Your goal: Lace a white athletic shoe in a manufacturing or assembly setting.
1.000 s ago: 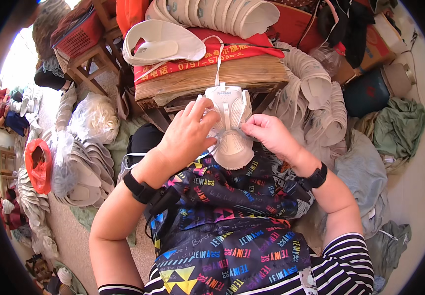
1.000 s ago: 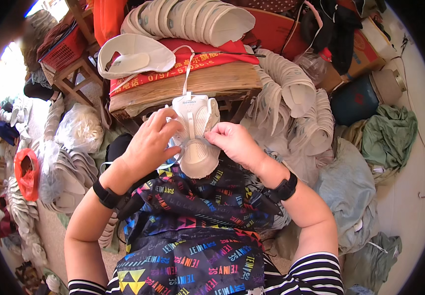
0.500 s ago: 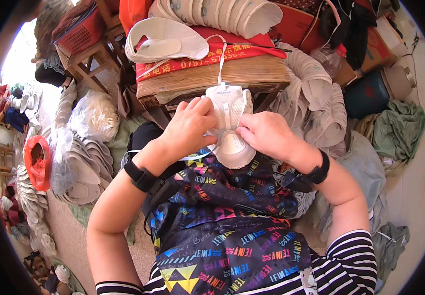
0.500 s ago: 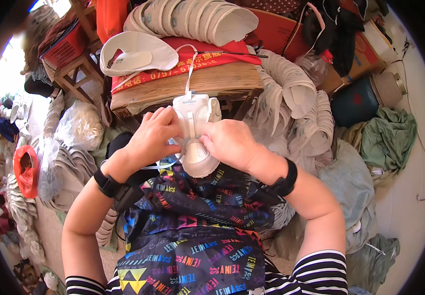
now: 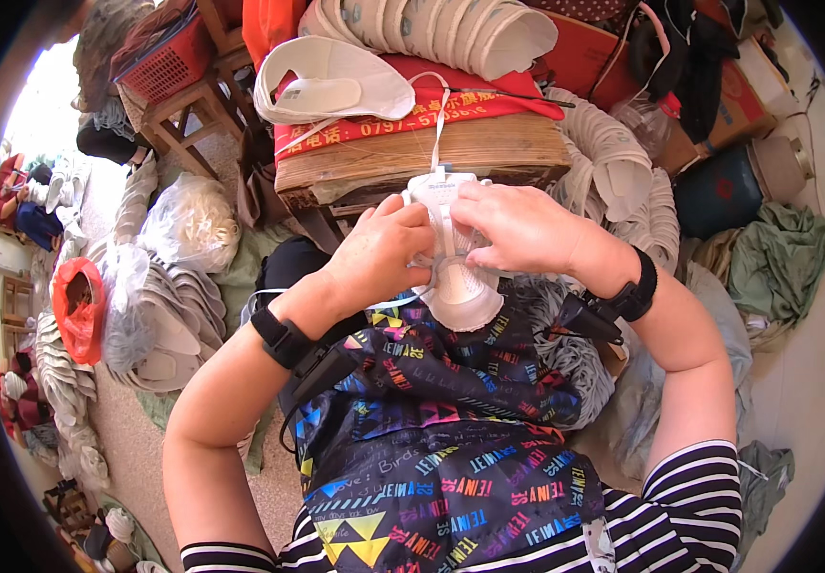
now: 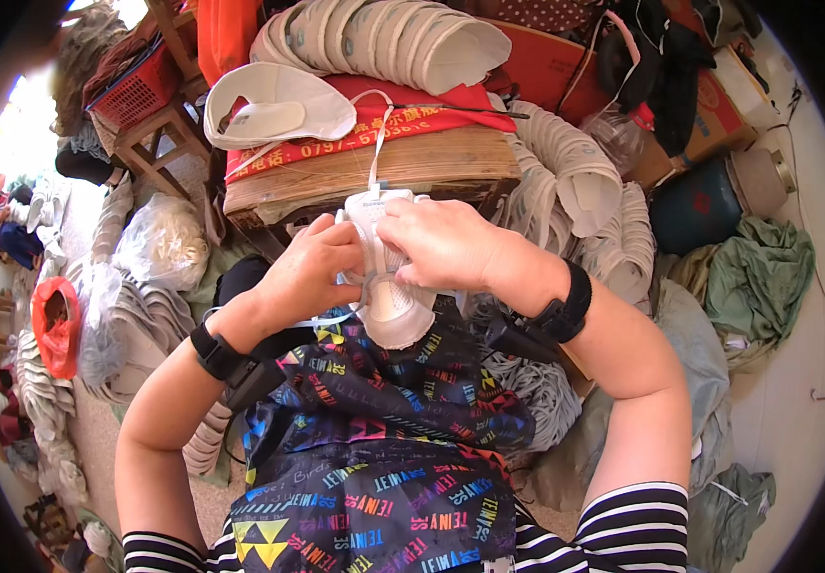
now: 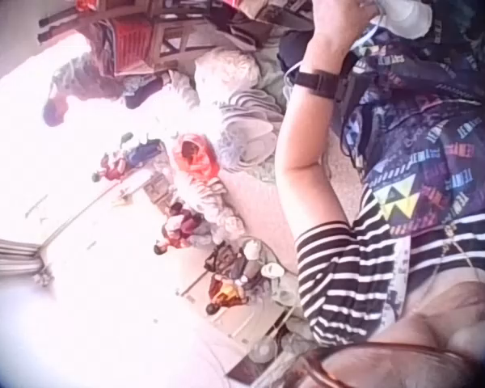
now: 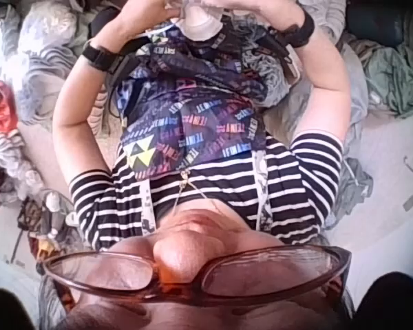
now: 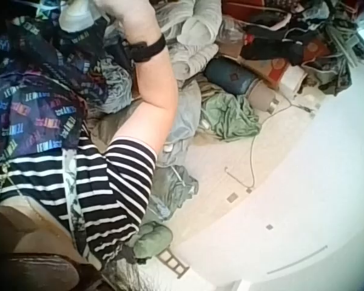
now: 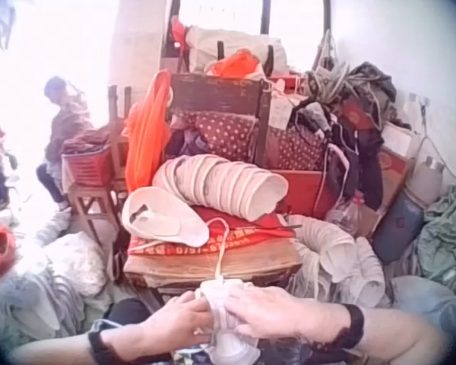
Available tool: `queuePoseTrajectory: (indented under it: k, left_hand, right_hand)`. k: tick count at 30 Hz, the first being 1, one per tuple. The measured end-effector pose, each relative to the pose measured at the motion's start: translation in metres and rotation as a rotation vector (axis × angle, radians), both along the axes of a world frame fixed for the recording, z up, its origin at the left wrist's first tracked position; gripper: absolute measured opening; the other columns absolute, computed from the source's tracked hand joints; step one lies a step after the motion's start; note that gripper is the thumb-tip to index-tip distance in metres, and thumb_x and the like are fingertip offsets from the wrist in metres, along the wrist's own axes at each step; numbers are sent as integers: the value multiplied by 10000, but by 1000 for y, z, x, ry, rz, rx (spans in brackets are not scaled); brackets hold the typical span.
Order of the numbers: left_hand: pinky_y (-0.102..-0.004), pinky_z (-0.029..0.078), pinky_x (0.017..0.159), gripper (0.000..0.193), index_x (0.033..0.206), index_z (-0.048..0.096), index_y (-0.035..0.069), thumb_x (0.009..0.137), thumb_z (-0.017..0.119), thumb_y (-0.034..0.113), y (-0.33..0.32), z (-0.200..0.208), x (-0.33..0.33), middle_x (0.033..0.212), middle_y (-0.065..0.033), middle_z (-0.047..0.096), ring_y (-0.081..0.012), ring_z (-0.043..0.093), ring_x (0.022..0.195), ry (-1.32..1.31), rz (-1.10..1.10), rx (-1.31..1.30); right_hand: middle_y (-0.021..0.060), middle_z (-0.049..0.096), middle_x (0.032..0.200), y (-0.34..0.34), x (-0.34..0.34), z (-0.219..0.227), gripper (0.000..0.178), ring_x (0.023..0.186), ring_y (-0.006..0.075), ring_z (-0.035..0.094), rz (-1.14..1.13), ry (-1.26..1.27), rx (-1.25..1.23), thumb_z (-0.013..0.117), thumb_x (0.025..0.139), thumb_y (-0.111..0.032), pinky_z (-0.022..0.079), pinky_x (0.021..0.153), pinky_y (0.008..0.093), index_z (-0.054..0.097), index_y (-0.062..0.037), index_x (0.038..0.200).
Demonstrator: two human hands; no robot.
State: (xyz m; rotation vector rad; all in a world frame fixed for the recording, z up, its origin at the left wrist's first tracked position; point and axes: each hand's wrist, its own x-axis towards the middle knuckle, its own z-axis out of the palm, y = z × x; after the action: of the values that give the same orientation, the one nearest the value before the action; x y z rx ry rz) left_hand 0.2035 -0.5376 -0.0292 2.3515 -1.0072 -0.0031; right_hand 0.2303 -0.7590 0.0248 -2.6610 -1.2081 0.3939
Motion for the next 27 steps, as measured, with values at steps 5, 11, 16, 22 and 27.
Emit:
queuePoseTrajectory:
  k: [5, 11, 16, 22, 27]
  left_hand:
    - [-392, 474, 853, 176, 837, 644, 46, 715, 741, 126, 3, -9, 3, 953, -77, 542, -301, 537, 976, -27, -77, -107]
    - [-397, 489, 852, 272, 935, 617, 19, 717, 753, 104, 7, -9, -5, 1024, -117, 522, -319, 554, 972, 28, -92, -53]
    - [-396, 495, 834, 260, 933, 608, 8, 721, 742, 77, 7, -11, -7, 1017, -128, 520, -324, 568, 947, 15, -86, -56]
    - [-388, 506, 798, 225, 874, 616, -12, 712, 733, 91, 1, -10, -5, 996, -130, 531, -310, 580, 917, 130, -39, -199]
    - [-369, 499, 781, 219, 826, 629, -11, 681, 732, 117, -6, -11, -2, 984, -130, 549, -300, 587, 905, 241, 76, -111]
  right_hand:
    - [127, 577, 1032, 2, 4, 0, 275, 960, 330, 603, 4, 71, -34, 740, 721, -235, 499, 807, 443, 602, -60, 882]
    - [131, 571, 1028, 2, 4, 3, 304, 966, 338, 598, 11, 82, -26, 758, 692, -221, 492, 805, 441, 596, -52, 887]
    - [118, 542, 974, -1, 6, 1, 351, 955, 337, 573, 60, 57, -19, 775, 678, -202, 474, 793, 432, 541, -40, 883]
    - [115, 539, 963, -3, 13, 2, 357, 932, 323, 578, 84, 157, 22, 772, 678, -193, 472, 787, 425, 537, -35, 895]
    - [114, 536, 932, 0, 16, -3, 322, 901, 318, 579, 76, 144, -1, 753, 691, -194, 471, 768, 417, 538, -34, 871]
